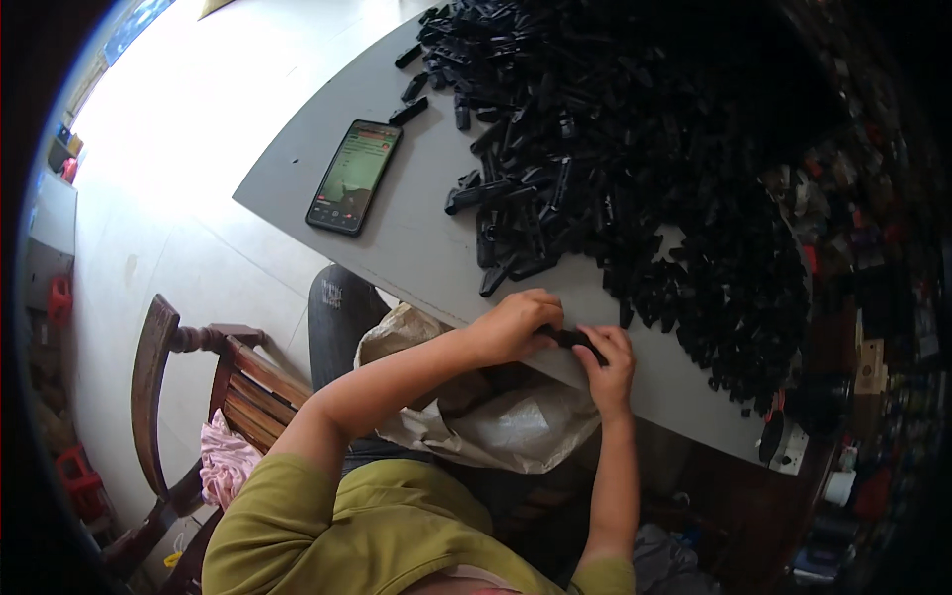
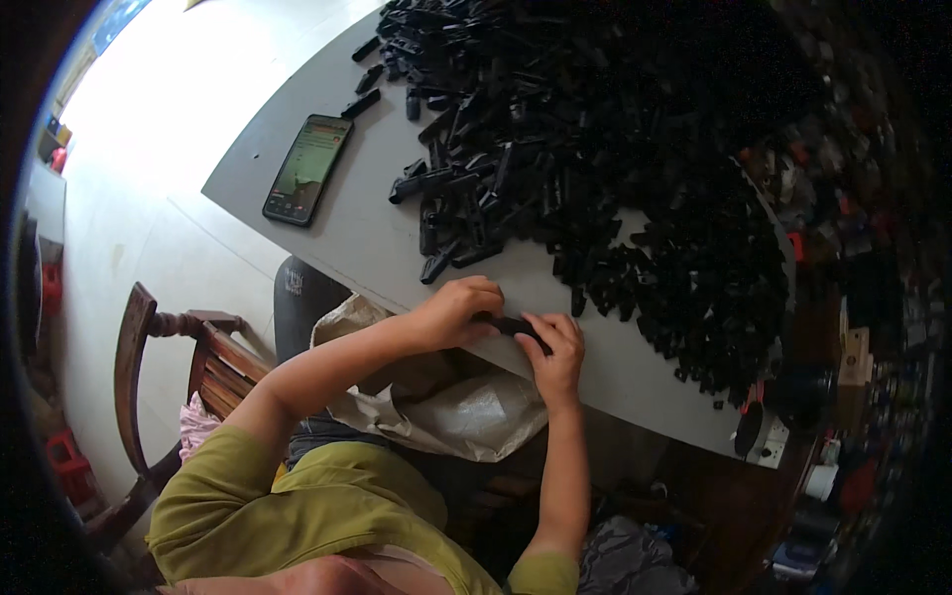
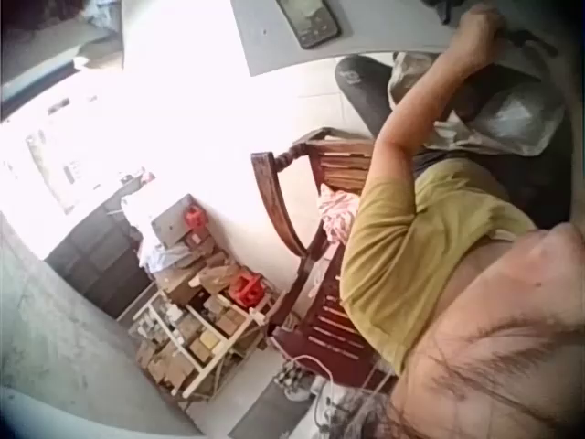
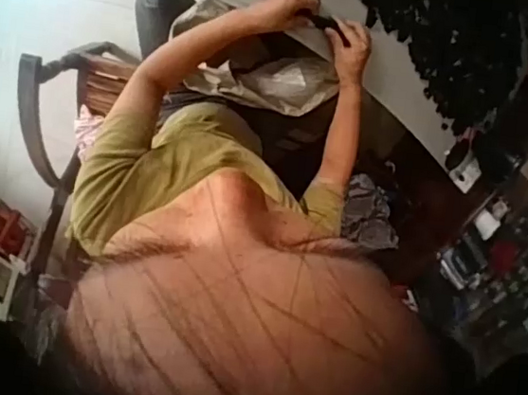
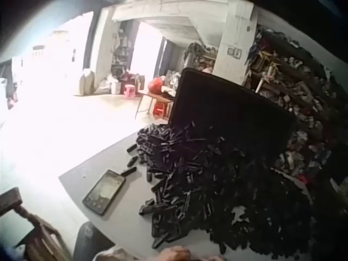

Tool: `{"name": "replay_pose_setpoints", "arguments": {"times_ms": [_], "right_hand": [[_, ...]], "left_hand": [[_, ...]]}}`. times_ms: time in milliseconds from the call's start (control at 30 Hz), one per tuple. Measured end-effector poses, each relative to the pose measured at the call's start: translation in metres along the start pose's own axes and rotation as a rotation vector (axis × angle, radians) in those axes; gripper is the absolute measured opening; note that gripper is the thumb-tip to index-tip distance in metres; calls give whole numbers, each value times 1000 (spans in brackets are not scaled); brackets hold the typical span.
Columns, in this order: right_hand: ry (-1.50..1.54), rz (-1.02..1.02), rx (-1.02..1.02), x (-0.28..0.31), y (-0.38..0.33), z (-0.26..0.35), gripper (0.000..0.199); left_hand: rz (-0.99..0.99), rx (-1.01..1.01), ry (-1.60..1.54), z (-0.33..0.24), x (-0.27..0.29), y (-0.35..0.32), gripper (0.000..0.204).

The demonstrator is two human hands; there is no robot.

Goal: Sorting and placing small black plastic components from a table into a bag.

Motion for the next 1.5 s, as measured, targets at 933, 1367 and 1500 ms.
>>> {"name": "replay_pose_setpoints", "arguments": {"times_ms": [933, 1367, 1500], "right_hand": [[-423, -308, -98, 25, 17, -20, 14], [-325, -334, -41, 29, 14, -19, 16], [-316, -328, -41, 28, 15, -20, 16]], "left_hand": [[75, -21, 68, -8, -7, -7, 25], [54, -67, 112, -9, -9, -7, 25], [74, -61, 120, -9, -10, -8, 25]]}}
Point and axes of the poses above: each hand's wrist, its own y-axis towards the middle knuckle, its own x-axis out of the back of the hand, z = x × y, the point moved 10 cm from there along y, towards the middle knuckle, and after that the axes turned 13 degrees about y, right-handed, at the moved point
